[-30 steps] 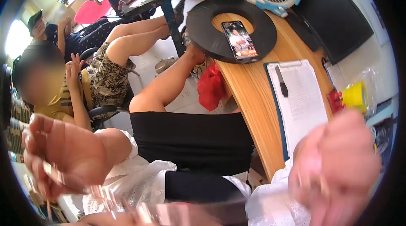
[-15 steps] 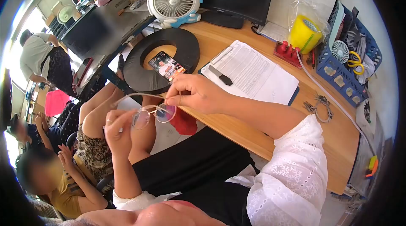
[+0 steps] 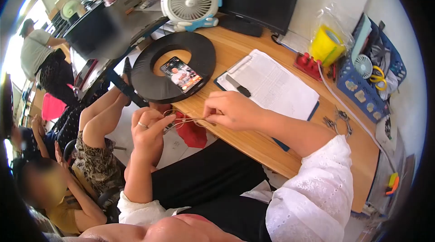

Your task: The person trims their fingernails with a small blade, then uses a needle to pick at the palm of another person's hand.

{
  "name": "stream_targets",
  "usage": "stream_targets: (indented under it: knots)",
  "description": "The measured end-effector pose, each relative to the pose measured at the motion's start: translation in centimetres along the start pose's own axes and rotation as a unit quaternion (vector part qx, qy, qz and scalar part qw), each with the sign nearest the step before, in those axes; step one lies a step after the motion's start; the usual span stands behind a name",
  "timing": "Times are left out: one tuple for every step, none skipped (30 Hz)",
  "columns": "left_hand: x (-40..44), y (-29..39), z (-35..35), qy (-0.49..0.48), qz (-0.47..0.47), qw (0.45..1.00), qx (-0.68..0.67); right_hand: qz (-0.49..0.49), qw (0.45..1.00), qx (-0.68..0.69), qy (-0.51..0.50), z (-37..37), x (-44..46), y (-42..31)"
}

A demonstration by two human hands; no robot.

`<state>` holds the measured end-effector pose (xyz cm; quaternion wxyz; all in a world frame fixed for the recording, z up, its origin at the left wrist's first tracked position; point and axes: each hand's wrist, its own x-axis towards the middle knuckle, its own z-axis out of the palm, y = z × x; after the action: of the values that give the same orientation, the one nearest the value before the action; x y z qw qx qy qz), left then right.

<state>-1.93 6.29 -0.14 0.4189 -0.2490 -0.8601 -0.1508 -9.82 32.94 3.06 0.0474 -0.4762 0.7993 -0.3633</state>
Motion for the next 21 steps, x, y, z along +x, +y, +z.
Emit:
stream_targets:
  knots:
    - [-0.1,-0.2,0.2,0.009,0.009,1.000,0.003,-0.009,1.000,0.000,-0.009,0.0,0.1,-0.1]
    - [-0.2,-0.3,0.5,0.014,-0.002,1.000,0.015,-0.002,1.000,0.001,-0.001,0.0,0.1,-0.2]
    - [-0.3,-0.6,0.7,0.024,0.015,1.000,-0.010,0.002,1.000,0.004,0.004,0.0,0.1,-0.4]
    - [-0.5,-0.9,0.6,0.033,0.026,0.999,-0.026,0.006,1.000,-0.022,0.005,0.1,0.2,-0.3]
    - [-0.6,-1.2,0.5,0.031,0.031,0.998,-0.040,0.003,0.999,-0.040,0.001,0.5,0.2,-0.4]
    - [-1.0,-1.6,0.1,0.026,0.028,0.998,-0.042,0.059,0.998,-0.018,-0.009,0.8,0.6,-1.3]
    - [-1.6,-1.9,0.1,0.044,0.032,0.998,-0.039,0.109,0.994,0.003,-0.026,1.1,0.9,-1.9]
    - [-2.2,-2.2,0.1,0.060,0.038,0.997,-0.032,0.114,0.993,0.030,-0.006,2.1,1.1,-1.5]
    - [-3.0,-2.2,0.0,0.071,0.030,0.997,-0.021,0.110,0.993,0.044,0.003,2.7,1.2,-1.5]
    - [-3.6,-2.5,0.0,0.084,0.029,0.996,-0.015,0.134,0.990,0.048,-0.014,3.1,1.9,-1.9]
    - [-4.1,-2.9,-0.2,0.094,0.030,0.995,-0.018,0.169,0.984,0.044,-0.027,3.2,2.2,-2.2]
    - [-4.7,-3.0,-0.3,0.106,0.033,0.993,-0.033,0.165,0.985,0.041,-0.030,3.8,2.5,-2.4]
    - [-5.2,-3.0,-0.4,0.106,0.031,0.993,-0.038,0.163,0.986,0.037,-0.027,4.4,2.9,-2.4]
    - [-5.4,-3.4,-0.9,0.101,0.036,0.994,-0.036,0.133,0.989,0.046,-0.036,5.0,3.5,-2.3]
    - [-5.7,-3.7,-1.4,0.111,0.045,0.993,-0.023,0.152,0.986,0.061,-0.041,5.4,3.5,-2.1]
    - [-5.8,-3.7,-1.5,0.122,0.052,0.991,-0.020,0.179,0.980,0.070,-0.046,5.6,3.8,-2.1]
    - [-6.0,-3.9,-1.7,0.128,0.055,0.990,-0.011,0.169,0.981,0.072,-0.054,5.7,4.3,-2.2]
    - [-6.0,-4.1,-2.1,0.129,0.049,0.990,-0.004,0.185,0.977,0.089,-0.061,5.8,4.6,-2.2]
    - [-6.1,-4.1,-2.4,0.138,0.051,0.989,0.001,0.206,0.970,0.105,-0.067,5.9,4.9,-2.4]
    - [-6.2,-4.0,-2.5,0.147,0.053,0.988,0.002,0.209,0.970,0.102,-0.072,6.1,5.1,-2.7]
    - [-6.1,-4.0,-2.7,0.152,0.057,0.987,-0.006,0.210,0.970,0.097,-0.072,6.0,5.2,-3.0]
